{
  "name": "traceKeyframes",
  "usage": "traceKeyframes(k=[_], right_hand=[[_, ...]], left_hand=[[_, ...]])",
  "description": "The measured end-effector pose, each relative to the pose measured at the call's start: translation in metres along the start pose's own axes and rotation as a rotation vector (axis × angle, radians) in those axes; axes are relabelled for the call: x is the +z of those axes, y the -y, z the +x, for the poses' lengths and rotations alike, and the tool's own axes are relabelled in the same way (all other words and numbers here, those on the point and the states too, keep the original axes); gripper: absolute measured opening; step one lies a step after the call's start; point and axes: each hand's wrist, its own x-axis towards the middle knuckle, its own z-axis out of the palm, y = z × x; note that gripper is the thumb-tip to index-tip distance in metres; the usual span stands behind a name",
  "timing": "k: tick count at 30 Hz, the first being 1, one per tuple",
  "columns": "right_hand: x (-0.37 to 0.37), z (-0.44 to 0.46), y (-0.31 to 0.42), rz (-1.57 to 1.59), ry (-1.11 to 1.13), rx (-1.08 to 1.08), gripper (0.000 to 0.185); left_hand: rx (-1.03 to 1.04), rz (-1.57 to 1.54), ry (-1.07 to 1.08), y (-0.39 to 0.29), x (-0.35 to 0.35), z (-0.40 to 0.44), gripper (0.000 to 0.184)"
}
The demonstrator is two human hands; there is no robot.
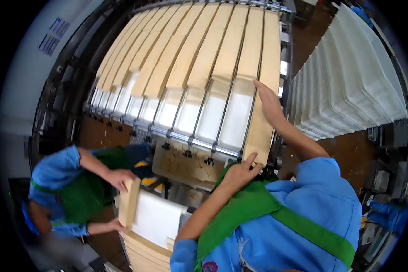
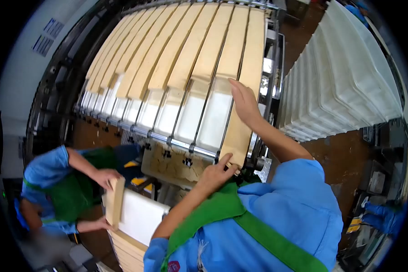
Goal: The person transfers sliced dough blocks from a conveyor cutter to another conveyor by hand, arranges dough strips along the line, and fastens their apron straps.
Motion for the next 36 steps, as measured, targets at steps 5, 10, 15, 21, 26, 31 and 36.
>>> traceKeyframes(k=[5,10,15,21,26,31,36], right_hand=[[0.0,-0.131,0.006,-0.313,0.117,-0.683,0.049],[0.007,-0.151,-0.009,-0.553,0.073,-0.745,0.034],[0.012,-0.15,0.019,-0.738,0.144,-0.77,0.027],[0.02,-0.146,0.036,-0.902,0.356,-0.774,0.024],[0.025,-0.138,0.034,-0.726,0.38,-0.808,0.026],[0.024,-0.137,0.018,-0.747,0.353,-0.91,0.022],[0.02,-0.137,0.006,-0.722,0.328,-0.922,0.027]], left_hand=[[-0.034,-0.103,-0.03,0.003,-0.008,-0.008,0.017],[-0.257,-0.183,-0.391,0.023,-0.036,-0.047,0.028],[-0.773,-0.076,-0.323,0.042,-0.067,-0.109,0.075],[-1.456,0.063,-0.595,0.037,-0.056,-0.317,0.051],[-2.295,-0.102,-0.118,-0.025,-0.005,-0.495,0.089],[-2.208,0.019,-0.32,-0.053,-0.009,-0.462,0.092],[-2.138,-0.104,-0.581,-0.033,-0.014,-0.422,0.072]])
